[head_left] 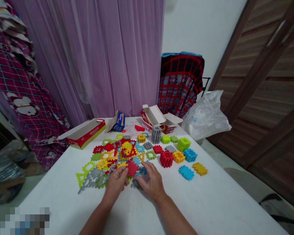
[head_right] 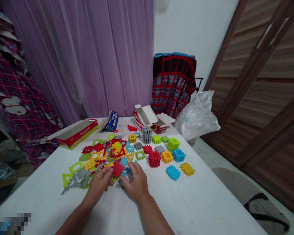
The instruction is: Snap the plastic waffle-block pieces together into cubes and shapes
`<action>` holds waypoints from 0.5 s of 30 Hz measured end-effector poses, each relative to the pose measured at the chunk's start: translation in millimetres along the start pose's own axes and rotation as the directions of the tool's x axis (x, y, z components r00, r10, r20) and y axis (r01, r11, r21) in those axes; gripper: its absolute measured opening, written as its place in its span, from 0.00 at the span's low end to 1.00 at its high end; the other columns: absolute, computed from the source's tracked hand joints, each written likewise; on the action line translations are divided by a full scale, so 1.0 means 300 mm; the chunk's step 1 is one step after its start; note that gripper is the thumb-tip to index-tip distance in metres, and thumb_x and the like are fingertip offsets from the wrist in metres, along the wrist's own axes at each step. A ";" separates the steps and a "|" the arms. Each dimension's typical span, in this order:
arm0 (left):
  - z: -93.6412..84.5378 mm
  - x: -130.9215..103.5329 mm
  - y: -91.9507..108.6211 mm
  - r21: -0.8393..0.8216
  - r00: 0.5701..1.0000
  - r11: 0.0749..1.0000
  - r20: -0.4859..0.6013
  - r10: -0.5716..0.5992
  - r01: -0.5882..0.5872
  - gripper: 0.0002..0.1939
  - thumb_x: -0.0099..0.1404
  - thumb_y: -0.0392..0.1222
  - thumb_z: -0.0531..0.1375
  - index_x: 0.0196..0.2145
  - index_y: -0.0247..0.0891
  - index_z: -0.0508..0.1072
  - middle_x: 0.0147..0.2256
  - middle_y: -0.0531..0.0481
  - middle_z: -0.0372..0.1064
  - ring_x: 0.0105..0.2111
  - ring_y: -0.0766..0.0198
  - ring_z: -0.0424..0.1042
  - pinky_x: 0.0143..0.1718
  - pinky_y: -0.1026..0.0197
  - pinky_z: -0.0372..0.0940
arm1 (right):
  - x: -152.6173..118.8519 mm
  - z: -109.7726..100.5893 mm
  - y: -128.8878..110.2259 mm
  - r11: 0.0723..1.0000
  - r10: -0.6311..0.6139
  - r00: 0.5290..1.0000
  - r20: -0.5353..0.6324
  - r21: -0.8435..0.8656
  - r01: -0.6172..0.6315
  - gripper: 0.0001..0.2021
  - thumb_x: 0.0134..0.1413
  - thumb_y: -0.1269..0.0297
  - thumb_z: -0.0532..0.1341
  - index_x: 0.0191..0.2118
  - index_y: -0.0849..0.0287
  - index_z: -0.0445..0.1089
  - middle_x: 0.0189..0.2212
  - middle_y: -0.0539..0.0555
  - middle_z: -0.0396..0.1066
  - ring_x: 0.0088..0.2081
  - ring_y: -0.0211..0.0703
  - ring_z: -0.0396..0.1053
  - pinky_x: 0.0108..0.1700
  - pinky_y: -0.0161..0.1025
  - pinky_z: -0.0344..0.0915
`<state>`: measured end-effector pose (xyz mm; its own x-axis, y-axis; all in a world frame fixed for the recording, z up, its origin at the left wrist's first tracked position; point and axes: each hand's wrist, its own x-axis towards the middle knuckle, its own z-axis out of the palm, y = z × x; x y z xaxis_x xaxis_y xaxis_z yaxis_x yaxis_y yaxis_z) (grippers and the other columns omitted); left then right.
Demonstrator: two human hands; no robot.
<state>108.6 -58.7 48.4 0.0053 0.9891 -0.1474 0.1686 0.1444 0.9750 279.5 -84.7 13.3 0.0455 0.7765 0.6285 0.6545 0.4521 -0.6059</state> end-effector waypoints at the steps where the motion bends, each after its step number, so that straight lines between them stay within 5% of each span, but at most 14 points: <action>1: -0.001 -0.001 0.000 0.010 1.000 1.000 0.002 0.002 -0.002 0.29 0.48 0.67 0.59 0.33 0.37 0.74 0.11 0.59 0.62 0.09 0.71 0.54 0.12 0.68 0.48 | -0.001 0.005 -0.007 0.999 -0.038 0.999 0.003 -0.030 0.038 0.25 0.49 0.61 0.63 0.55 0.59 0.67 0.50 0.61 0.71 0.52 0.52 0.69 0.55 0.47 0.67; 8: 0.006 -0.012 -0.005 0.041 0.995 0.995 0.047 0.084 -0.086 0.23 0.52 0.62 0.59 0.30 0.38 0.75 0.12 0.59 0.61 0.12 0.70 0.58 0.13 0.67 0.48 | 0.000 0.023 -0.034 0.986 -0.087 0.991 0.097 -0.133 0.099 0.27 0.48 0.62 0.65 0.56 0.57 0.67 0.49 0.62 0.71 0.51 0.54 0.69 0.51 0.50 0.68; 15: 0.000 -0.008 -0.014 -0.048 0.990 0.995 0.100 0.096 -0.092 0.28 0.52 0.58 0.63 0.45 0.37 0.75 0.18 0.58 0.67 0.14 0.71 0.61 0.13 0.69 0.49 | -0.002 0.021 -0.033 0.983 -0.081 0.996 0.039 -0.161 0.086 0.23 0.49 0.63 0.65 0.53 0.58 0.67 0.44 0.60 0.73 0.46 0.51 0.71 0.47 0.47 0.69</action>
<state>107.9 -61.8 44.6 0.1199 0.9904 -0.0689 0.1202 0.0544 0.9913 268.1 -86.8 15.9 -0.0368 0.7538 0.6561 0.7688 0.4408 -0.4633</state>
